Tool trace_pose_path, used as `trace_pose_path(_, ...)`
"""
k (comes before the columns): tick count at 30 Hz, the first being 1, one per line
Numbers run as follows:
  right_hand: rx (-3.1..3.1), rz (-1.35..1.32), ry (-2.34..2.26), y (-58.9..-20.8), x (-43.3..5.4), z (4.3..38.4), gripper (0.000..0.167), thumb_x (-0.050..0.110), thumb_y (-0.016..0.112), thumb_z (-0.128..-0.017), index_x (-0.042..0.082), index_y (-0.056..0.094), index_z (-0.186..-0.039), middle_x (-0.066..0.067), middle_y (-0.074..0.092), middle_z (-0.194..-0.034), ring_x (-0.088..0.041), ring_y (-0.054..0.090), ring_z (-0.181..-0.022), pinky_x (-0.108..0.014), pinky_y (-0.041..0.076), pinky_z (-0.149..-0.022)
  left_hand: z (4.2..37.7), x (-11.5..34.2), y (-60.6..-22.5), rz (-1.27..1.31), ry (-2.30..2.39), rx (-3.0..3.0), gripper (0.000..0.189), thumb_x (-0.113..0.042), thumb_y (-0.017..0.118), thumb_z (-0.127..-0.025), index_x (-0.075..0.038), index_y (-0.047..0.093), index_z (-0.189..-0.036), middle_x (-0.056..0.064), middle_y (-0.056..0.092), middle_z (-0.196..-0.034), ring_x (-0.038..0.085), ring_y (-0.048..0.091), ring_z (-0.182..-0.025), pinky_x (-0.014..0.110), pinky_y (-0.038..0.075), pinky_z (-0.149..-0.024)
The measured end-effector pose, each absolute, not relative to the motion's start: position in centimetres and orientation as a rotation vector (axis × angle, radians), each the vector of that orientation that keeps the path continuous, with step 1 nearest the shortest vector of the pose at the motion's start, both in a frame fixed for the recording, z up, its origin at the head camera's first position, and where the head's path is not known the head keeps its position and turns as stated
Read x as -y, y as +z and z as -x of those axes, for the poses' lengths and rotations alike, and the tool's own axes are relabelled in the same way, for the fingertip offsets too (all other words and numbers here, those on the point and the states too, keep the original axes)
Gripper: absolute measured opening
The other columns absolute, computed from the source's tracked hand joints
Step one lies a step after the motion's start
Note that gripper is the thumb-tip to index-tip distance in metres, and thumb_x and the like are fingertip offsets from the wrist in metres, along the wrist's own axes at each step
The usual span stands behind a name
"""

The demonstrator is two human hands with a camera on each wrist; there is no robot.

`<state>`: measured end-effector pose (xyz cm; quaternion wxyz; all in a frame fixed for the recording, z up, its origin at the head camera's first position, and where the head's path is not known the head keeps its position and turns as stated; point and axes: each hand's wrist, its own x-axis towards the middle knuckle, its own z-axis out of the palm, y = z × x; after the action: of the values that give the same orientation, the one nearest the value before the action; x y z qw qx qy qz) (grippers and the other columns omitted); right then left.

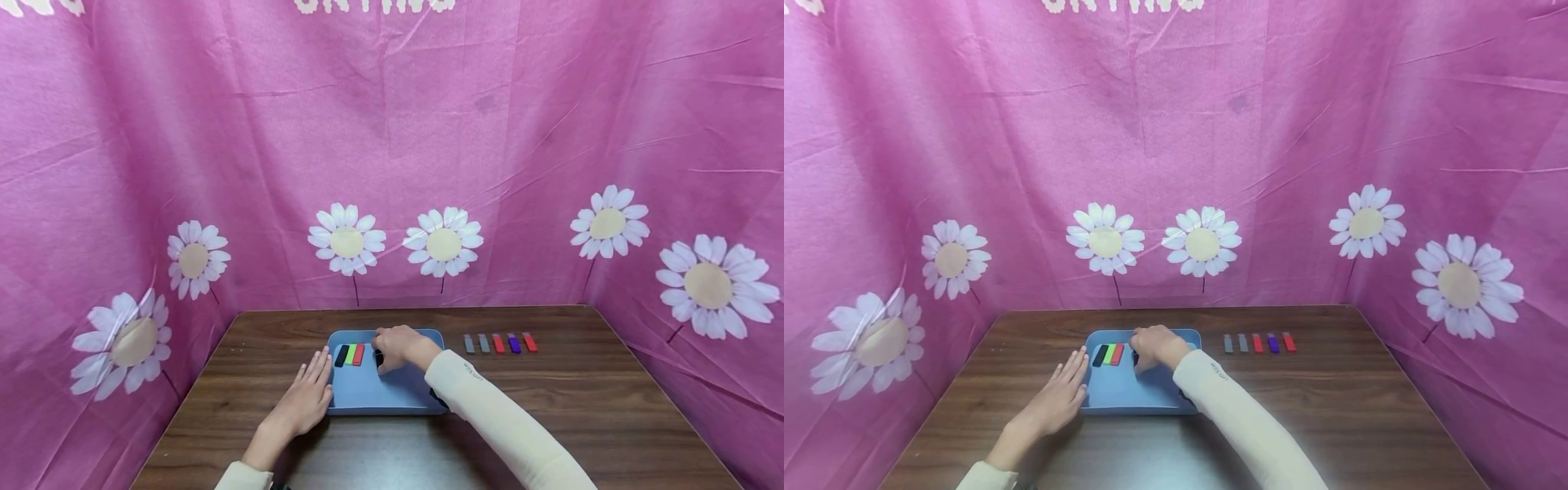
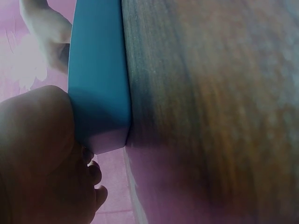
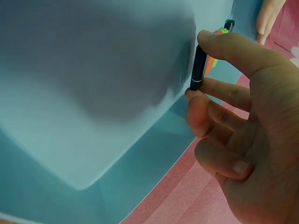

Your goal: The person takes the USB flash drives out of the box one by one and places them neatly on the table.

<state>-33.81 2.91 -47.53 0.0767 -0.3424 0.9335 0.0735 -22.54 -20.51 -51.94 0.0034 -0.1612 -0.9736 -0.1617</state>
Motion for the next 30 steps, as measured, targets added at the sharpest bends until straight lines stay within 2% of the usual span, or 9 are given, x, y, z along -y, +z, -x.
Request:
trace_pose_path(4, -2.8, 1.022, 0.211, -47.2, -3.1, 33.7, 0.056, 0.051, 0.082, -0.09, 0.023, 0.073, -0.137, -0.002, 0.065, -0.142, -0.011, 0.064, -0.096, -0.032, 0.059, -0.097, 22.7, 20.6, -52.0, 0.506, -0.506, 3.052, 0.06, -0.02, 0.045, -0.112, 0.007, 0.031, -0.164, 0.021, 0.019, -0.177, 0.041, 0.02, -0.165, 0.062, 0.021, -0.132)
trace_pose_path(12, -2.807, 1.043, 0.197, -46.6, -3.8, 33.4, 0.056, 0.052, 0.082, -0.09, 0.023, 0.073, -0.137, -0.001, 0.065, -0.139, -0.009, 0.061, -0.087, -0.029, 0.059, -0.089, 22.7, 20.7, -52.1, 0.542, -0.549, 2.998, 0.06, -0.019, 0.046, -0.111, 0.01, 0.033, -0.162, 0.026, 0.023, -0.175, 0.046, 0.024, -0.162, 0.066, 0.023, -0.13)
trace_pose_path(20, -2.822, 1.08, 0.16, -46.2, -5.1, 33.2, 0.058, 0.051, 0.082, -0.09, 0.021, 0.073, -0.138, -0.005, 0.064, -0.146, -0.015, 0.069, -0.097, -0.034, 0.061, -0.091, 22.6, 20.6, -52.0, 0.52, -0.499, 3.042, 0.059, -0.019, 0.046, -0.113, 0.007, 0.031, -0.164, 0.022, 0.019, -0.177, 0.041, 0.02, -0.165, 0.06, 0.02, -0.133)
trace_pose_path(23, -2.83, 1.087, 0.152, -45.8, -5.6, 33.1, 0.057, 0.05, 0.083, -0.09, 0.021, 0.073, -0.138, -0.005, 0.064, -0.145, -0.016, 0.069, -0.097, -0.035, 0.061, -0.091, 22.6, 20.6, -52.0, 0.52, -0.483, 3.038, 0.059, -0.019, 0.046, -0.113, 0.007, 0.032, -0.163, 0.022, 0.02, -0.177, 0.041, 0.021, -0.165, 0.06, 0.021, -0.133)
trace_pose_path(30, -2.859, 1.108, 0.17, -45.4, -6.7, 32.9, 0.054, 0.05, 0.085, -0.087, 0.021, 0.076, -0.132, -0.003, 0.066, -0.132, -0.015, 0.067, -0.084, -0.036, 0.06, -0.084, 22.6, 20.6, -52.0, 0.527, -0.471, 3.039, 0.059, -0.02, 0.046, -0.112, 0.008, 0.032, -0.163, 0.023, 0.02, -0.177, 0.041, 0.022, -0.164, 0.059, 0.022, -0.133)
